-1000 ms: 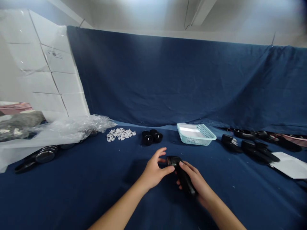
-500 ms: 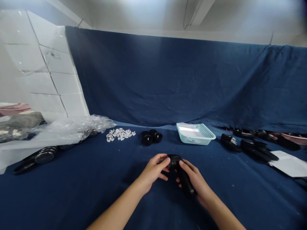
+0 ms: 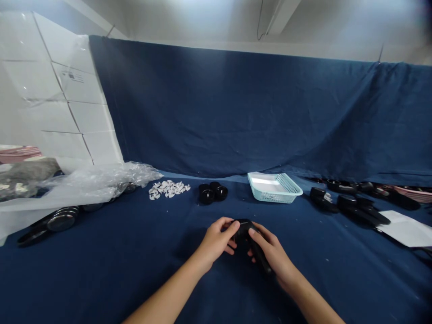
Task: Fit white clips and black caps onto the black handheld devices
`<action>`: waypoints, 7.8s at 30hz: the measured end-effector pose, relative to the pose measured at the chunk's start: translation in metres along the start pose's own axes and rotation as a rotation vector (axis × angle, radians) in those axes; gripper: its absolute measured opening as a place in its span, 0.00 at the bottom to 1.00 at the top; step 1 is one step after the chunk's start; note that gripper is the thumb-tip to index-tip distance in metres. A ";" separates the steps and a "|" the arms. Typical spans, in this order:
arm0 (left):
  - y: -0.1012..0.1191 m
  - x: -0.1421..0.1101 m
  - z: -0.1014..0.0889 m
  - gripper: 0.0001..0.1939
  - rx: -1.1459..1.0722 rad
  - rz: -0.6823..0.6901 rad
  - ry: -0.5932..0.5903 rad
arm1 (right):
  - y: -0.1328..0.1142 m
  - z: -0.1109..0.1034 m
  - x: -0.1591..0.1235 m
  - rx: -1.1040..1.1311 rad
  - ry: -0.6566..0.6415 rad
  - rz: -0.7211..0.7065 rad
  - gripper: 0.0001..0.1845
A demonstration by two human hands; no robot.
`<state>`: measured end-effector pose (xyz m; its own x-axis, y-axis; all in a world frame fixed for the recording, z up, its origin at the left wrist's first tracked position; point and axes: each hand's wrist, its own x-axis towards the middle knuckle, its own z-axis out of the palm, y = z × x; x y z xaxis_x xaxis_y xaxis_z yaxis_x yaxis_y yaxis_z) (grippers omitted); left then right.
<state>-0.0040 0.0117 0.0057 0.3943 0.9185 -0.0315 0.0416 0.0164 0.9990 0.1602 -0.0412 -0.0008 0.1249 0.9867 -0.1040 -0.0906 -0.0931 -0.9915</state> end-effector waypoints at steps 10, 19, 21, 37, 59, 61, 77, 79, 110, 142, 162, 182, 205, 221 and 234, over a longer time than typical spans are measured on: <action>0.000 -0.002 0.003 0.27 -0.021 0.006 0.045 | 0.000 -0.001 -0.001 0.080 -0.024 0.032 0.27; 0.007 -0.001 -0.006 0.24 -0.156 -0.047 -0.061 | 0.003 -0.001 0.000 -0.021 0.024 -0.008 0.30; 0.008 -0.001 -0.008 0.23 -0.170 -0.047 -0.056 | 0.002 0.000 0.000 -0.032 0.030 -0.017 0.31; 0.004 0.000 -0.005 0.25 -0.324 -0.055 -0.024 | 0.012 0.004 0.000 -0.164 0.118 -0.214 0.38; 0.002 -0.010 0.009 0.19 0.207 0.334 0.249 | -0.002 0.009 -0.010 0.380 -0.243 0.288 0.33; 0.006 -0.014 0.010 0.25 0.099 0.322 0.133 | 0.000 0.008 -0.009 0.460 -0.363 0.398 0.34; 0.021 -0.022 0.000 0.27 -0.086 0.246 -0.205 | 0.018 0.016 -0.009 0.758 -0.712 0.495 0.31; 0.024 -0.023 -0.001 0.27 -0.066 0.254 -0.216 | 0.018 0.016 -0.009 0.750 -0.729 0.495 0.33; 0.004 -0.009 0.011 0.34 -0.168 0.176 -0.055 | -0.008 0.007 -0.007 0.679 -0.231 0.326 0.22; 0.007 -0.007 0.007 0.30 -0.359 0.059 -0.006 | 0.001 0.000 -0.006 0.669 -0.339 0.177 0.19; 0.007 -0.007 0.005 0.26 -0.424 0.119 -0.125 | -0.005 0.003 -0.008 0.531 -0.265 0.006 0.24; 0.007 -0.007 0.004 0.27 -0.398 0.122 -0.120 | -0.005 0.002 -0.006 0.528 -0.289 0.002 0.20; -0.007 -0.012 0.017 0.36 -0.094 0.001 -0.098 | 0.003 0.001 0.007 0.349 -0.049 -0.155 0.34; -0.012 -0.001 -0.003 0.29 0.615 0.284 0.181 | 0.046 -0.013 0.040 -0.092 0.086 -0.297 0.36; -0.014 -0.020 -0.004 0.35 0.808 0.344 0.001 | 0.056 -0.017 0.048 -0.482 0.337 -0.392 0.13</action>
<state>-0.0159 -0.0049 -0.0077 0.5037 0.8213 0.2680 0.5581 -0.5462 0.6247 0.1779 -0.0013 -0.0630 0.3648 0.8718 0.3270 0.4614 0.1357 -0.8767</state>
